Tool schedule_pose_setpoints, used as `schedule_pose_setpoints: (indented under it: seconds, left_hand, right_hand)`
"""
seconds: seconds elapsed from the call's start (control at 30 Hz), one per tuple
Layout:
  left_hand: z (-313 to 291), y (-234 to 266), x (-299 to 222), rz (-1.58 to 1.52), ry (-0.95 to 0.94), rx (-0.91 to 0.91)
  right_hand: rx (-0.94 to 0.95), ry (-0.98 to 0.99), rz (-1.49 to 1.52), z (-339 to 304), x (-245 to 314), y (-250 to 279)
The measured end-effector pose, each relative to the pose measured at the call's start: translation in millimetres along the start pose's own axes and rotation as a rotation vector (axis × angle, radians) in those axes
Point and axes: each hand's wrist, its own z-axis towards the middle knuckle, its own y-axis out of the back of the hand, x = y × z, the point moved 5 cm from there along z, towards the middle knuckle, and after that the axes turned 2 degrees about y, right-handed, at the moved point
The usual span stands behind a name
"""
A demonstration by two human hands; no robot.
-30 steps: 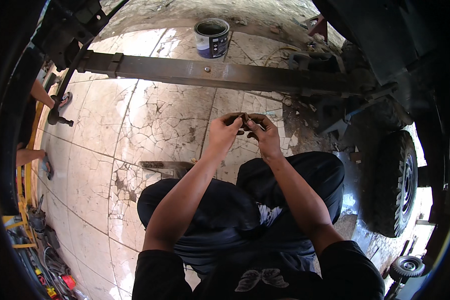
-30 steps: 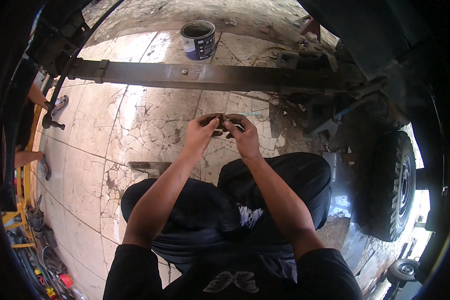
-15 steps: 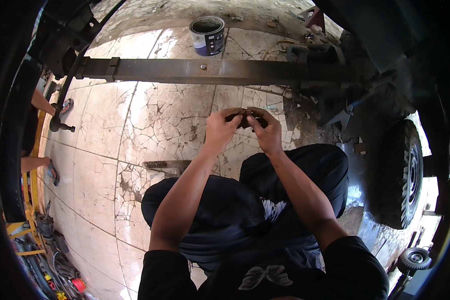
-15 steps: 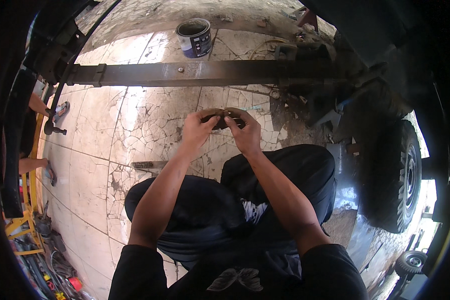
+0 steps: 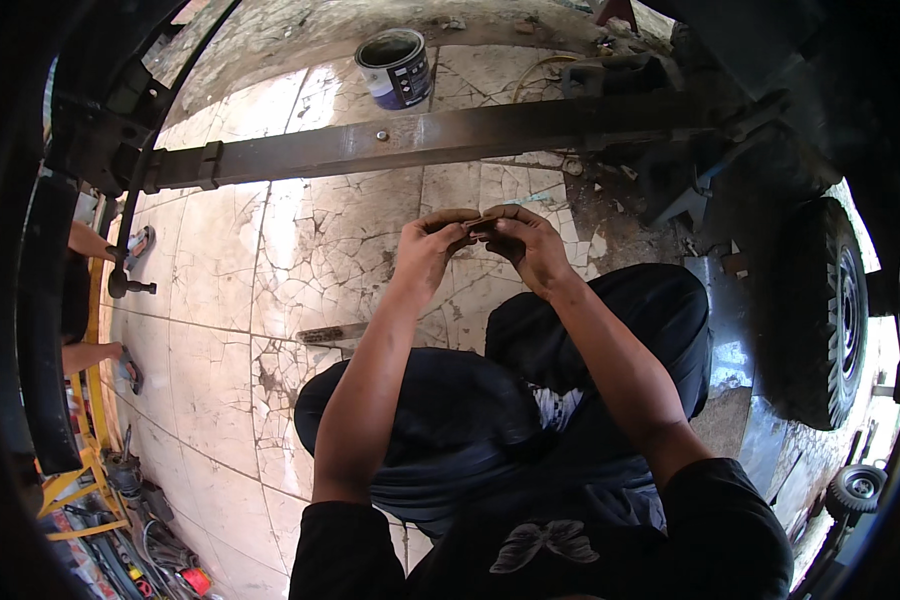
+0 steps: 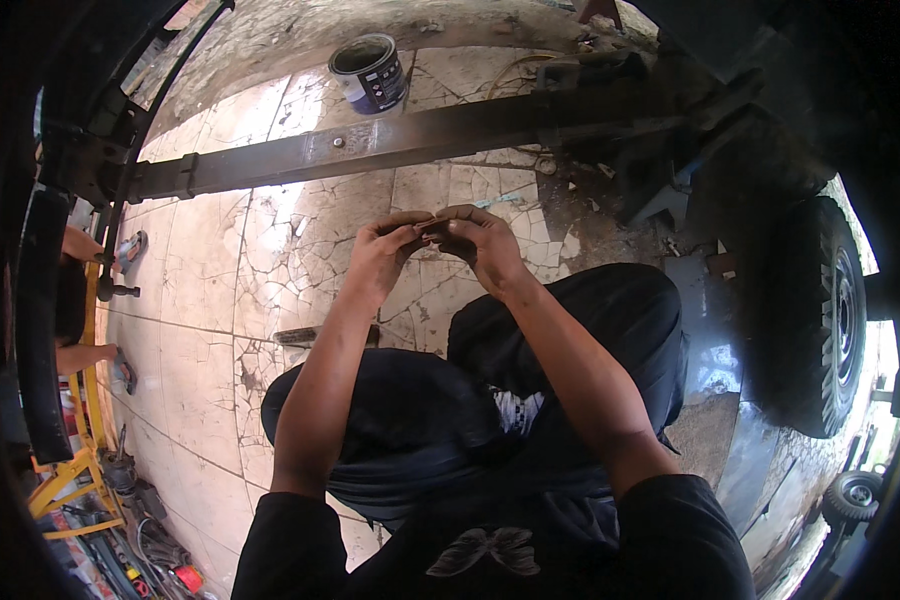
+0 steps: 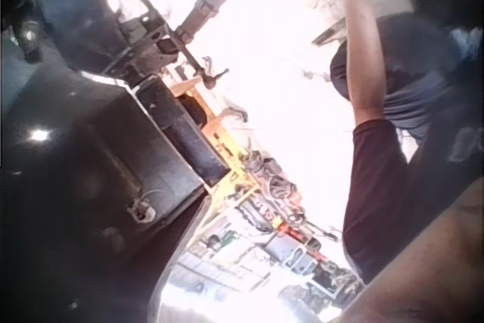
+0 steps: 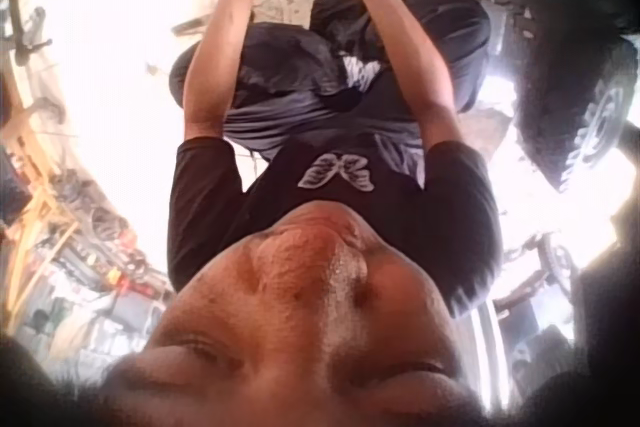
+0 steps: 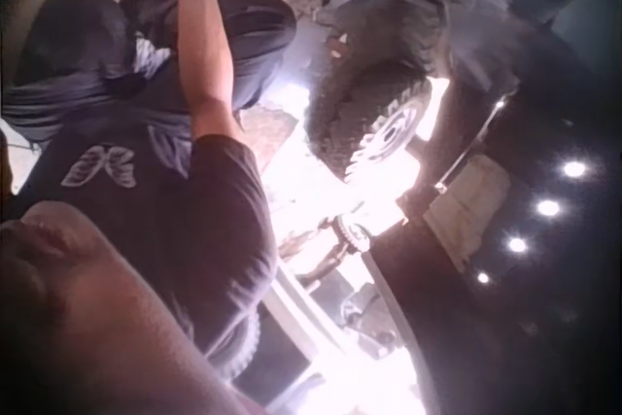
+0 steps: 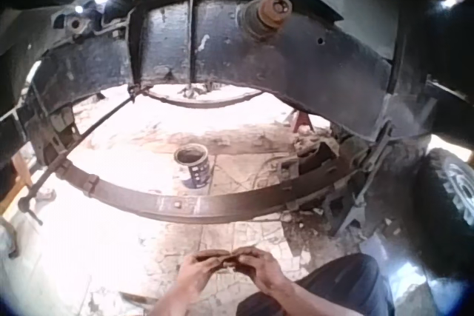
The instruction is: The person sits on the floor under a vehicle and repeatedly scrubs a metal beam with a small abrasive pad. They wipe the beam back and forth, occasionally pausing to adjust the pad or inspect the surface.
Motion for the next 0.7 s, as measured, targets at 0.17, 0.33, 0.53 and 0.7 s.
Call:
schedule_pose_setpoints:
  seconds: [0.17,0.33,0.53,0.7]
  left_hand:
    - [3,1,-2,0.035,0.019,-0.047]
    - [-6,-14,-3,0.180,0.012,-0.122]
    - [-9,-16,8,-0.003,0.083,-0.100]
    - [-15,-21,-11,0.742,-0.227,-0.299]
  right_hand:
    - [-0.059,0.095,-0.140,6,-6,6]
    - [-0.068,0.153,-0.182,4,-6,7]
    - [-0.070,0.159,-0.188,7,-9,10]
    - [-0.089,0.219,-0.357,13,-10,11]
